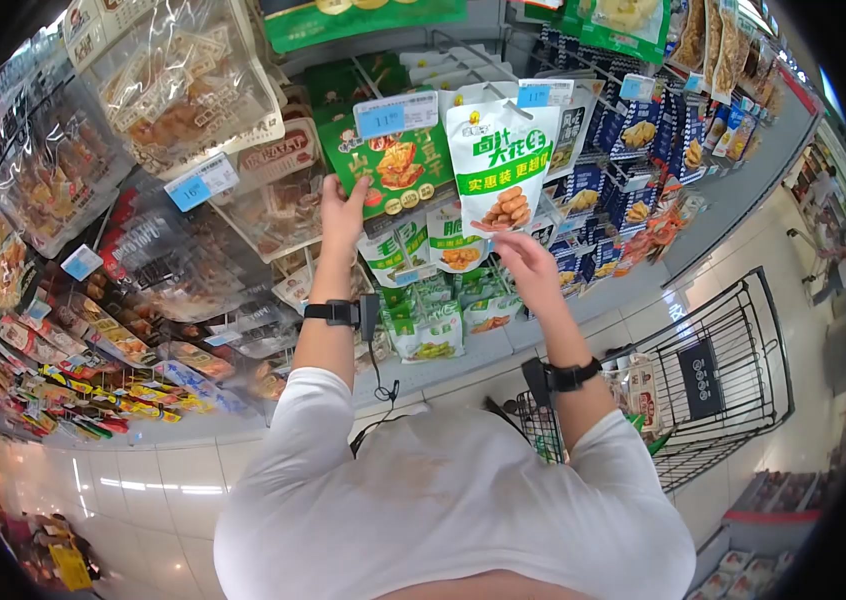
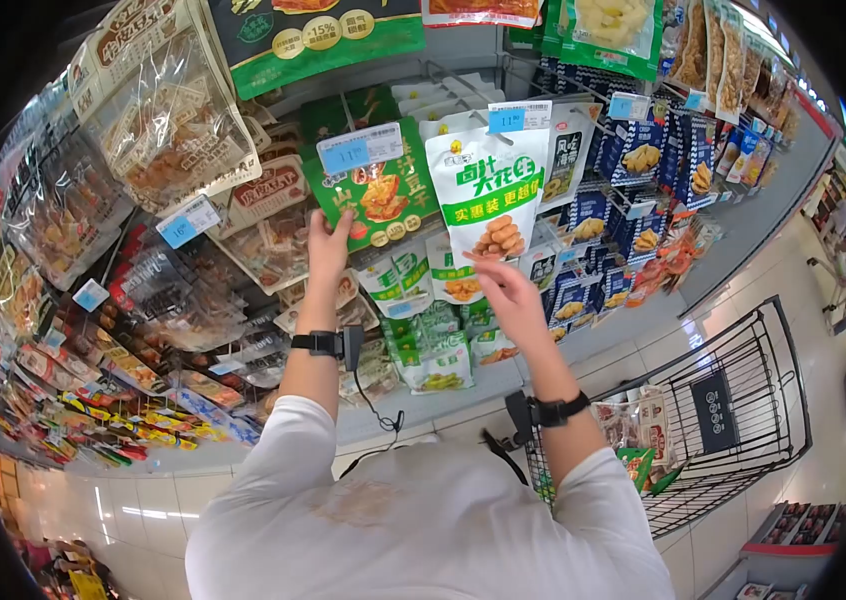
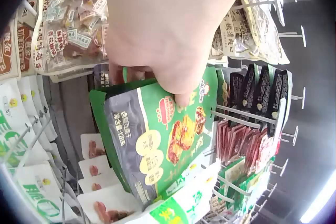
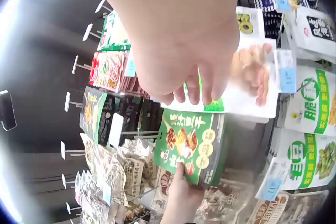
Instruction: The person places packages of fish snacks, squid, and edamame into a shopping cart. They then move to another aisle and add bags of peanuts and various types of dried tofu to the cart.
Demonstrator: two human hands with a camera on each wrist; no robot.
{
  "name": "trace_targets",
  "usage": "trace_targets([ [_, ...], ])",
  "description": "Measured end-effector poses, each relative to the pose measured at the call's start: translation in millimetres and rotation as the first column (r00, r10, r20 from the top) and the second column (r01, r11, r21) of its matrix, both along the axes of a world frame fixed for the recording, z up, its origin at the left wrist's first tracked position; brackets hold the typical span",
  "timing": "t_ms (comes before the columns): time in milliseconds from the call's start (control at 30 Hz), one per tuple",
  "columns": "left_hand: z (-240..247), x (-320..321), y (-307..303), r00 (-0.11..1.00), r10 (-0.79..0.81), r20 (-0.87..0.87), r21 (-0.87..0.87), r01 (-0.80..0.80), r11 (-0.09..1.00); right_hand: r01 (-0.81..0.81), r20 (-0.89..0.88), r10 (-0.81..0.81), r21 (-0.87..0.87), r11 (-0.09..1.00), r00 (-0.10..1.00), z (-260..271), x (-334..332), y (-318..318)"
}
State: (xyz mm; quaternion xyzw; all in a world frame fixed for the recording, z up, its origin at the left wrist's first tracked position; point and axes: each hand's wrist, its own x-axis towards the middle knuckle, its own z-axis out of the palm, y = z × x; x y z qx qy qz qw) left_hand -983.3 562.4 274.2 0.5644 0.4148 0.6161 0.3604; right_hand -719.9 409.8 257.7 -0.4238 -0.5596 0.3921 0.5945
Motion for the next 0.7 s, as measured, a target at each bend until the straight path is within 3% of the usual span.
trace_targets([
  [67, 1.0, 6.8, -13.1, 0.988, -0.091, 0.127, 0.119, 0.076, 0.99, 0.022, 0.006, -0.022, 0.045, 0.999, 1.0, 0.5, -16.5, 23.5],
  [233, 6.0, -12.7, -64.6, 0.953, -0.269, 0.14, 0.081, 0.26, 0.962, 0.177, 0.081, -0.186, 0.1, 0.979, 0.979, 22.1, -49.1, 27.0],
  [300, 12.7, -12.9, -91.6, 0.915, -0.329, 0.232, 0.062, 0.324, 0.944, -0.242, -0.076, 0.243, 0.03, 0.97, 0.967, 39.4, -50.3, 11.8],
  [333, 12.4, -11.2, -98.7, 0.91, -0.35, 0.225, 0.049, 0.348, 0.936, -0.344, -0.083, 0.335, -0.135, 0.929, 0.939, 39.4, -44.6, 1.6],
  [400, 8.4, -4.7, -109.6, 0.898, -0.396, 0.194, 0.015, 0.4, 0.916, -0.37, -0.037, 0.369, -0.127, 0.92, 0.929, 40.9, -40.7, -19.5],
  [433, -6.1, -13.1, -103.1, 0.94, -0.333, -0.07, -0.107, 0.325, 0.94, -0.406, 0.027, 0.412, -0.116, 0.906, 0.911, 38.5, -31.4, -30.4],
  [467, -23.7, -29.4, -83.7, 0.893, -0.301, -0.336, -0.194, 0.247, 0.949, -0.359, 0.031, 0.365, -0.115, 0.926, 0.931, 32.5, -24.2, -38.1],
  [500, -34.7, -39.8, -59.7, 0.709, -0.029, -0.705, 0.119, 0.159, 0.98, -0.354, 0.096, 0.37, -0.155, 0.922, 0.924, 22.9, -12.0, -47.2],
  [533, -19.6, -6.1, -58.8, 0.919, -0.393, 0.031, 0.212, 0.379, 0.901, -0.331, 0.147, 0.364, -0.209, 0.92, 0.92, 10.8, 3.7, -60.9],
  [567, 8.1, 8.6, -69.6, 0.989, -0.145, -0.031, 0.022, 0.146, 0.989, -0.279, 0.084, 0.314, -0.286, 0.917, 0.946, 0.9, 16.5, -77.1],
  [600, -15.5, -7.1, -27.8, 0.998, 0.06, 0.019, -0.024, -0.059, 0.998, -0.25, 0.021, 0.274, -0.348, 0.904, 0.962, -9.6, 31.4, -95.3],
  [633, -29.9, -30.0, 4.8, 0.985, 0.169, -0.034, -0.037, -0.17, 0.985, -0.171, 0.02, 0.193, -0.375, 0.911, 0.981, -20.4, 31.7, -110.6],
  [700, -60.3, -54.5, 60.1, 0.966, 0.209, -0.153, 0.102, -0.195, 0.976, -0.133, -0.327, 0.011, -0.354, 0.926, 0.945, -49.3, 41.1, -129.8],
])
